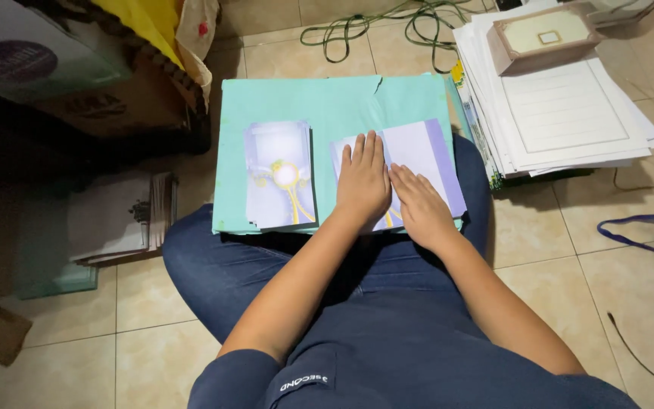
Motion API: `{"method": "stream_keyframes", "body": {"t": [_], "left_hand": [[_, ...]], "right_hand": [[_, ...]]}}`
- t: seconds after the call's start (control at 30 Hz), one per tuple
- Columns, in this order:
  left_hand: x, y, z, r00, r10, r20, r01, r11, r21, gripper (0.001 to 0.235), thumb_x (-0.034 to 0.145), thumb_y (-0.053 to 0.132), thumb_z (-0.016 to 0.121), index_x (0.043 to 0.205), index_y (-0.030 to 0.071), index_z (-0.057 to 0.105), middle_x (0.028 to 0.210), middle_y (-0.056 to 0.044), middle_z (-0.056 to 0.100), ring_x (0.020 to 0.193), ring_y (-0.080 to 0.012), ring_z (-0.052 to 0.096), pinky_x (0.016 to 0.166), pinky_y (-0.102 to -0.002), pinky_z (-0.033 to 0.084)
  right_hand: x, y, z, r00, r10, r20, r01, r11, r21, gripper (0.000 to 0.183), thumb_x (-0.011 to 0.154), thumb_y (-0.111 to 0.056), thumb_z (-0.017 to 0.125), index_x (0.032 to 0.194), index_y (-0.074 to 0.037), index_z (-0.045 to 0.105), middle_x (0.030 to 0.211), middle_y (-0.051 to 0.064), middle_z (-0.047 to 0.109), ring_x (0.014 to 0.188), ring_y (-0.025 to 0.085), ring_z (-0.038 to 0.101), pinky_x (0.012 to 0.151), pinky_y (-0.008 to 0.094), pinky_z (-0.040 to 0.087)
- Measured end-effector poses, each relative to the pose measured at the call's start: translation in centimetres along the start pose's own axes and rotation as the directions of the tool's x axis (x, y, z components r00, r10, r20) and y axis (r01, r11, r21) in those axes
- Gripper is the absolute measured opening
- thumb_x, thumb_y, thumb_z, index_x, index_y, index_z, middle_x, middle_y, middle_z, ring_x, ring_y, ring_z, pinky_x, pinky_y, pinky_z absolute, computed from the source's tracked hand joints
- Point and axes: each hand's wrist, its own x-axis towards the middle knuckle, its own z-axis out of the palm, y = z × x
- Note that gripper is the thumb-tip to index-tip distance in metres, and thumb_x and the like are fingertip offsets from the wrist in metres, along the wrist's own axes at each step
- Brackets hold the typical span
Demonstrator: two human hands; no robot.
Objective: Manually folding printed paper invitations one by one.
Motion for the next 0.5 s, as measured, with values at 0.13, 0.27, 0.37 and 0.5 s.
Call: {"method": "stream_keyframes", "body": {"t": [0.13, 0.27, 0.37, 0.5], "left_hand": [[0.1, -0.4, 1.3, 1.0, 0.013, -0.019, -0.013, 1.0, 0.003, 0.058, 0.106, 0.024, 0.025, 0.158, -0.002, 0.029, 0.166, -0.022, 0.027, 0.155, -0.0384, 0.022, 0.126, -0.054, 0.014], [0.4, -0.9, 1.6, 1.0, -0.004, -0.028, 0.005, 1.0, 0.022, 0.061, 0.103, 0.022, 0.026, 0.158, -0.002, 0.028, 0.167, -0.02, 0.026, 0.156, -0.0357, 0.022, 0.125, -0.053, 0.015], [0.7, -0.7, 1.7, 0.999, -0.042, 0.006, 0.042, 0.999, 0.017, 0.063, 0.102, 0.024, 0.025, 0.16, 0.0, 0.025, 0.168, -0.019, 0.023, 0.157, -0.0341, 0.017, 0.126, -0.054, 0.011], [0.5, -0.4, 0.8, 0.997, -0.059, 0.041, 0.059, 0.998, -0.003, 0.063, 0.102, 0.023, 0.025, 0.16, -0.002, 0.022, 0.169, -0.021, 0.02, 0.158, -0.0343, 0.014, 0.127, -0.055, 0.007]], "right_hand": [[4.2, 2.5, 1.2, 0.999, -0.052, 0.006, 0.052, 0.985, -0.162, 0.057, 0.095, -0.001, 0.042, 0.151, 0.003, 0.045, 0.156, 0.024, 0.045, 0.146, 0.037, 0.04, 0.118, 0.054, 0.03], [4.9, 2.8, 1.4, 0.999, -0.034, 0.033, 0.039, 0.982, -0.183, 0.062, 0.095, 0.0, 0.037, 0.157, -0.003, 0.037, 0.165, 0.015, 0.036, 0.152, 0.03, 0.031, 0.124, 0.048, 0.021], [1.6, 2.0, 1.1, 0.998, -0.054, 0.032, 0.059, 0.977, -0.206, 0.061, 0.097, -0.002, 0.038, 0.157, -0.004, 0.037, 0.164, 0.014, 0.037, 0.152, 0.029, 0.032, 0.123, 0.047, 0.023], [-1.9, 0.0, 0.6, 0.998, -0.033, 0.056, 0.043, 0.982, -0.186, 0.062, 0.096, -0.001, 0.039, 0.158, -0.002, 0.034, 0.165, 0.017, 0.034, 0.152, 0.031, 0.031, 0.123, 0.046, 0.022]]}}
